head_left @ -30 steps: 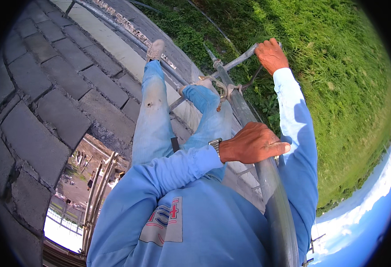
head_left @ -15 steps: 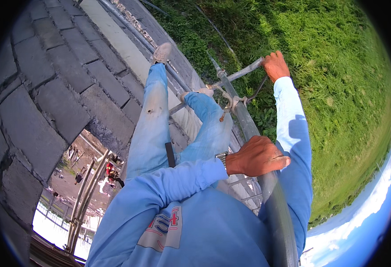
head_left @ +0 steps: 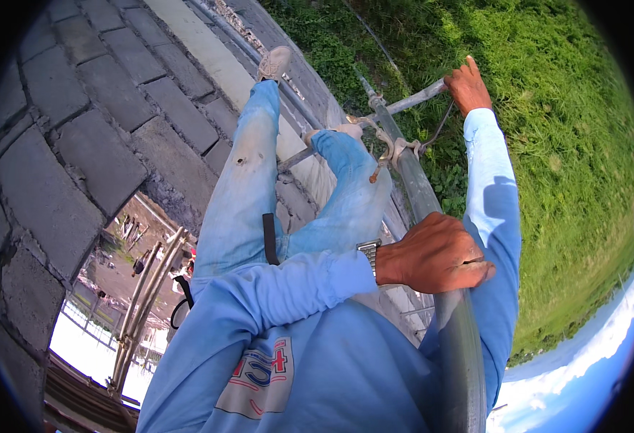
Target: The person assembles scaffolding by attaching metal poles with clamps and tightening them with a wrench. They position the poles, secure the clamps, and adjust the connections to ensure stability.
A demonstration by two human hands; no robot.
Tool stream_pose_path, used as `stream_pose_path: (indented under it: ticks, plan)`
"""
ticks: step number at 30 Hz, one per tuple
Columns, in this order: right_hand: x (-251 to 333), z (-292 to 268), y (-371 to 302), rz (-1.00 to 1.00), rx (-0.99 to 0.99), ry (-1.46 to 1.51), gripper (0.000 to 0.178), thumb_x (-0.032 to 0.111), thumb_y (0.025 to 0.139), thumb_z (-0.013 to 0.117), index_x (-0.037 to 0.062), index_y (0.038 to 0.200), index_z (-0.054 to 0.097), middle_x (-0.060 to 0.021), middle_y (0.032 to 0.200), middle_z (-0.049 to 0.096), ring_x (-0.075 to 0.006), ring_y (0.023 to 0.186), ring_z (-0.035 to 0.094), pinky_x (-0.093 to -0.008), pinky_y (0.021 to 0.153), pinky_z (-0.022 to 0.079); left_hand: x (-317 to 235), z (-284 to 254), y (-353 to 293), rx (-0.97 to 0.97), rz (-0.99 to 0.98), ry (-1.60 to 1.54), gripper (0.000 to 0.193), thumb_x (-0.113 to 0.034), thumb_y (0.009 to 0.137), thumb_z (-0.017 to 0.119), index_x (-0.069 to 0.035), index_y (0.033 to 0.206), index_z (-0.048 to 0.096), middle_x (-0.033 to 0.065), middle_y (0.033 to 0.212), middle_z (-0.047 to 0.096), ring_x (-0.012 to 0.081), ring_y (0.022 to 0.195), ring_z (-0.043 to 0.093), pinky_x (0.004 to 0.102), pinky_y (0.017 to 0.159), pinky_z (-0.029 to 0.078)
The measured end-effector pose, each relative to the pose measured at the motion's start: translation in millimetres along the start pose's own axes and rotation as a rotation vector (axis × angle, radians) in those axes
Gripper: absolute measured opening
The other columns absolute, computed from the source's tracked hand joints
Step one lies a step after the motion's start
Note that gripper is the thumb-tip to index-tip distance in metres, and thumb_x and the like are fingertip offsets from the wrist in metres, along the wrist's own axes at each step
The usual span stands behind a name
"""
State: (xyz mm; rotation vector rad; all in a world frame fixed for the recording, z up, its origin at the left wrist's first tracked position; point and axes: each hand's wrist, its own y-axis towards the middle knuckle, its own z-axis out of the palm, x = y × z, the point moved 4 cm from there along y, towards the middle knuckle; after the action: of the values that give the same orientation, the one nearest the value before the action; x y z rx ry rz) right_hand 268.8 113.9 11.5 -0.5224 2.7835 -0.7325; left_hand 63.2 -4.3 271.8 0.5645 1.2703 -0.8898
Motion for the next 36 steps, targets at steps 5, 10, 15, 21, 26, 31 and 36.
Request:
stream_pose_path:
  ticks: [5, 10, 15, 21, 26, 31, 36]
  plan:
    - [-14, -24, -42, -0.014, 0.064, -0.139, 0.019, 0.007, 0.091, 0.065, 0.0148, 0.102, 0.079, -0.007, 0.106, 0.073, -0.0263, 0.116, 0.06, -0.0468, 0.12, 0.035, -9, -5, 1, 0.006, 0.024, 0.021, 0.047, -0.032, 0.094, 0.061, -0.005, 0.056, 0.06, 0.0189, 0.058, 0.057, 0.0402, 0.054, 0.057, 0.0495, 0.056, 0.04]
    - [-19, -19, -58, 0.027, 0.138, -0.231, 0.015, 0.012, 0.09, 0.067, 0.0135, 0.083, 0.079, -0.0075, 0.09, 0.073, -0.0264, 0.105, 0.064, -0.044, 0.099, 0.045, -10, -8, 1, 0.041, 0.001, 0.017, 0.048, -0.032, 0.096, 0.059, -0.005, 0.057, 0.06, 0.0182, 0.06, 0.058, 0.0408, 0.056, 0.057, 0.0505, 0.057, 0.042]
    - [-23, -17, -61, -0.016, 0.056, -0.395, 0.02, 0.012, 0.087, 0.067, 0.0146, 0.07, 0.075, -0.0079, 0.075, 0.07, -0.0275, 0.089, 0.067, -0.0427, 0.086, 0.046, -12, -7, 1, 0.052, 0.053, 0.084, 0.047, -0.032, 0.097, 0.059, -0.005, 0.058, 0.06, 0.0193, 0.059, 0.056, 0.0415, 0.057, 0.056, 0.0511, 0.057, 0.04]
    - [-22, -37, -74, 0.173, 0.388, -0.363, 0.021, 0.021, 0.097, 0.063, 0.019, 0.085, 0.08, -0.0023, 0.083, 0.076, -0.0234, 0.081, 0.075, -0.0417, 0.065, 0.049, -11, -5, 2, 0.041, 0.093, 0.133, 0.045, -0.03, 0.099, 0.057, -0.005, 0.062, 0.057, 0.0182, 0.06, 0.056, 0.0423, 0.058, 0.056, 0.0519, 0.056, 0.039]
    - [-32, -51, -126, 0.491, 0.752, -0.321, 0.022, 0.019, 0.098, 0.061, 0.0167, 0.106, 0.081, -0.0012, 0.102, 0.079, -0.0241, 0.092, 0.076, -0.0502, 0.055, 0.055, -6, 2, 2, -0.025, 0.173, 0.158, 0.044, -0.034, 0.096, 0.06, -0.006, 0.061, 0.06, 0.0164, 0.06, 0.06, 0.0405, 0.059, 0.061, 0.0534, 0.056, 0.043]
    - [-56, -24, -232, 0.937, 0.502, 0.265, 0.022, 0.023, 0.093, 0.065, 0.0072, 0.102, 0.078, -0.0182, 0.114, 0.075, -0.0381, 0.11, 0.072, -0.0478, 0.092, 0.058, -10, -4, 6, 0.092, 0.1, 0.091, 0.054, -0.047, 0.099, 0.057, -0.007, 0.063, 0.064, 0.0178, 0.061, 0.06, 0.0414, 0.059, 0.06, 0.0521, 0.056, 0.043]
    - [59, 8, -312, 1.487, -0.256, 1.647, 0.032, 0.036, 0.097, 0.073, 0.0048, 0.102, 0.074, 0.0071, 0.057, 0.041, -0.0072, 0.043, 0.031, -0.028, 0.042, 0.023, -95, 2, 2, 0.598, 0.217, -0.122, 0.077, -0.073, 0.094, 0.055, -0.001, 0.068, 0.065, 0.0209, 0.063, 0.061, 0.0418, 0.06, 0.062, 0.0534, 0.06, 0.047]
